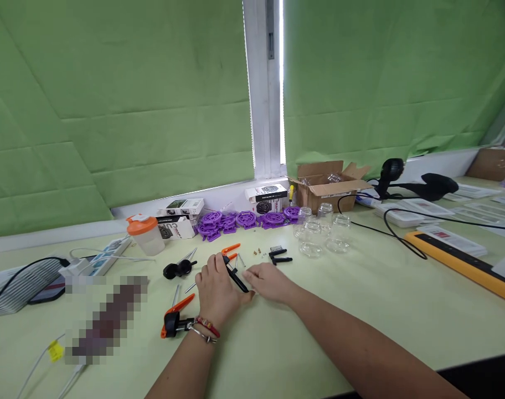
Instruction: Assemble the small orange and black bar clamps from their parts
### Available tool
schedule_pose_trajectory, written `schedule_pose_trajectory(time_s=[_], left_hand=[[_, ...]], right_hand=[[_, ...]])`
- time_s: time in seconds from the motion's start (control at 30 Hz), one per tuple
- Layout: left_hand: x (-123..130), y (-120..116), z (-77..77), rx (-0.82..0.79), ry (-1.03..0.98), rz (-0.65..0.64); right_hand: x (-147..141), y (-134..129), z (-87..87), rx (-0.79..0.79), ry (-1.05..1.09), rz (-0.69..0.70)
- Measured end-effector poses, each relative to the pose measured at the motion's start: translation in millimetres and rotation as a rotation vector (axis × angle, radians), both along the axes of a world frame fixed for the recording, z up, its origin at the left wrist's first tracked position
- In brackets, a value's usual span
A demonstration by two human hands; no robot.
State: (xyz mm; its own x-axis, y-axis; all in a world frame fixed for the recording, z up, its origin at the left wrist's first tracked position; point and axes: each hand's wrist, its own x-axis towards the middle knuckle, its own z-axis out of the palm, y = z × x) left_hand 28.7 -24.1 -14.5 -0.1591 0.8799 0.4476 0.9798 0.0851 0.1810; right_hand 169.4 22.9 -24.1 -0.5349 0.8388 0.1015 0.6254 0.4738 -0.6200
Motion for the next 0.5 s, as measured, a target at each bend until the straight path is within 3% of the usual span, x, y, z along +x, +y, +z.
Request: schedule_pose_trajectory(time_s=[0.07,0.17,0.3,0.4,0.5], left_hand=[[2.8,-0.2,-1.2,0.004,0.013,-0.003],[1.8,-0.1,-2.5,0.006,0.007,-0.010],[-9.6,0.9,-0.8,-0.001,-0.079,-0.090],[-18.2,2.0,2.2,-0.004,-0.139,-0.096],[-21.2,3.2,3.5,-0.030,-0.144,-0.026]], right_hand=[[-4.7,-5.8,-6.9,-0.147,0.178,0.067],[-9.5,-7.1,-17.1,-0.296,0.315,-0.002],[-2.1,-5.0,-10.1,-0.510,0.428,-0.002],[11.9,-2.3,3.1,-0.579,0.368,0.014],[27.5,6.3,7.6,-0.535,0.235,0.001]])
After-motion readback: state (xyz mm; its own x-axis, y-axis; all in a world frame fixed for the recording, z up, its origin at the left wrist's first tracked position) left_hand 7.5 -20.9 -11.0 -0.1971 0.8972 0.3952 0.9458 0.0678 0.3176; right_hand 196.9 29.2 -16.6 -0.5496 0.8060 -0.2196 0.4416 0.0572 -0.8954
